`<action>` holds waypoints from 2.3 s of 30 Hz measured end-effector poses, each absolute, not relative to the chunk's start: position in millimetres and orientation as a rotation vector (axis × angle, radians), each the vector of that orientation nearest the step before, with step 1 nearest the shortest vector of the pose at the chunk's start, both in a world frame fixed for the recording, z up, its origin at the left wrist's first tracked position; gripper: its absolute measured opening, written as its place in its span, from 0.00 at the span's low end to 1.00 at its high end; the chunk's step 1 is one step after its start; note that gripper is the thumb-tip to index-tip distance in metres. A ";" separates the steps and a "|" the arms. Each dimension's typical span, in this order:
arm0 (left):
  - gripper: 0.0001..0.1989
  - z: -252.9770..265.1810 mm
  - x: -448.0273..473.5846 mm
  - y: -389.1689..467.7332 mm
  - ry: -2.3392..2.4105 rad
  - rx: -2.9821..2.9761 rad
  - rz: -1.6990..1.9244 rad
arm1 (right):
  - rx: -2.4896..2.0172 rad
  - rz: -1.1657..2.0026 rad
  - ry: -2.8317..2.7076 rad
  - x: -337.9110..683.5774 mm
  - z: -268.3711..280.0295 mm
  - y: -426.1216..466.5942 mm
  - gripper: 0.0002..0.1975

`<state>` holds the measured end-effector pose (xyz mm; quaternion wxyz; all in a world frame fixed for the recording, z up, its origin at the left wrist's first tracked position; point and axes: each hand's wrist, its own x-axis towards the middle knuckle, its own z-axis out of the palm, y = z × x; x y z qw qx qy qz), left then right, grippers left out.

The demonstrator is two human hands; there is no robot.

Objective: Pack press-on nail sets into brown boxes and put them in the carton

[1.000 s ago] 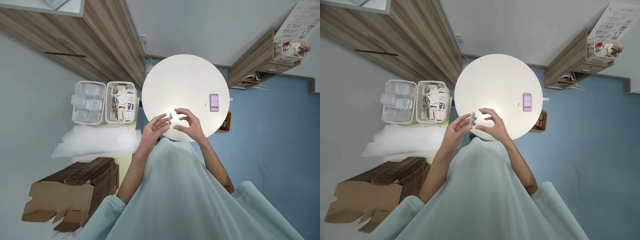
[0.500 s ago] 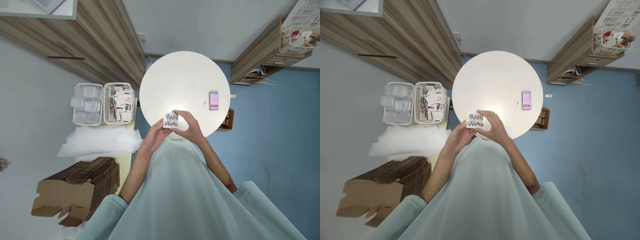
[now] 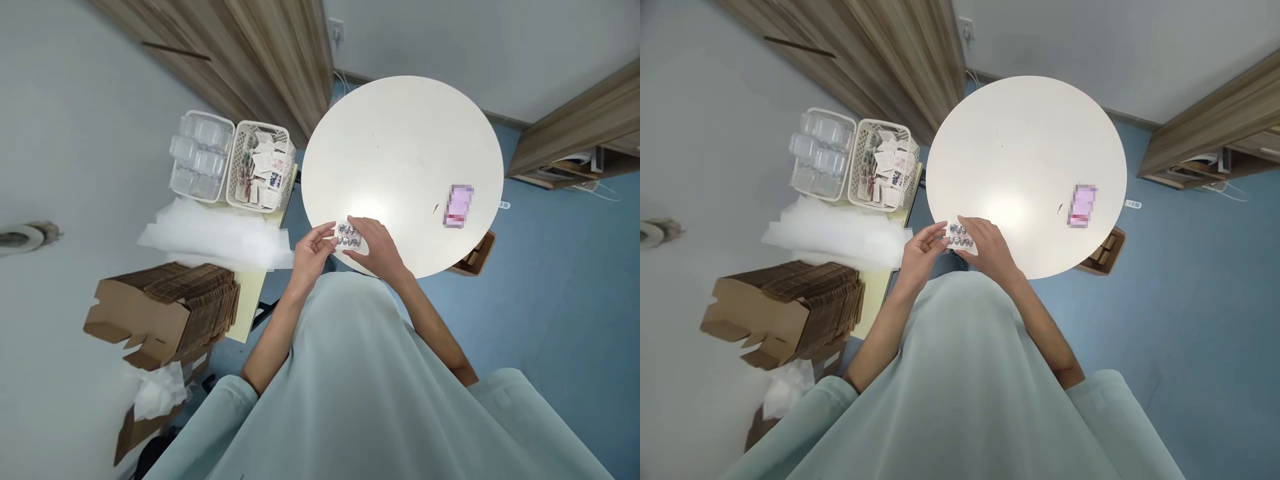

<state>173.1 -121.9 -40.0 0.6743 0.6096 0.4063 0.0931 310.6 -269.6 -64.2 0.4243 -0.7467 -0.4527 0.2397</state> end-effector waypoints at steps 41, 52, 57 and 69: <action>0.25 -120.0 39.3 285.8 1.125 1.968 0.438 | -2.275 0.486 -1.089 194.9 -88.3 -19.3 0.43; 0.33 -162.8 94.6 313.0 1.167 2.095 0.485 | -2.318 0.463 -1.061 187.5 -73.9 -4.5 0.41; 0.36 -173.0 97.7 307.5 1.225 2.052 0.448 | -2.326 0.452 -1.033 187.6 -69.5 -16.9 0.41; 0.49 -154.4 92.9 260.3 1.212 1.947 0.425 | -2.237 0.454 -0.996 200.2 -71.6 -47.2 0.40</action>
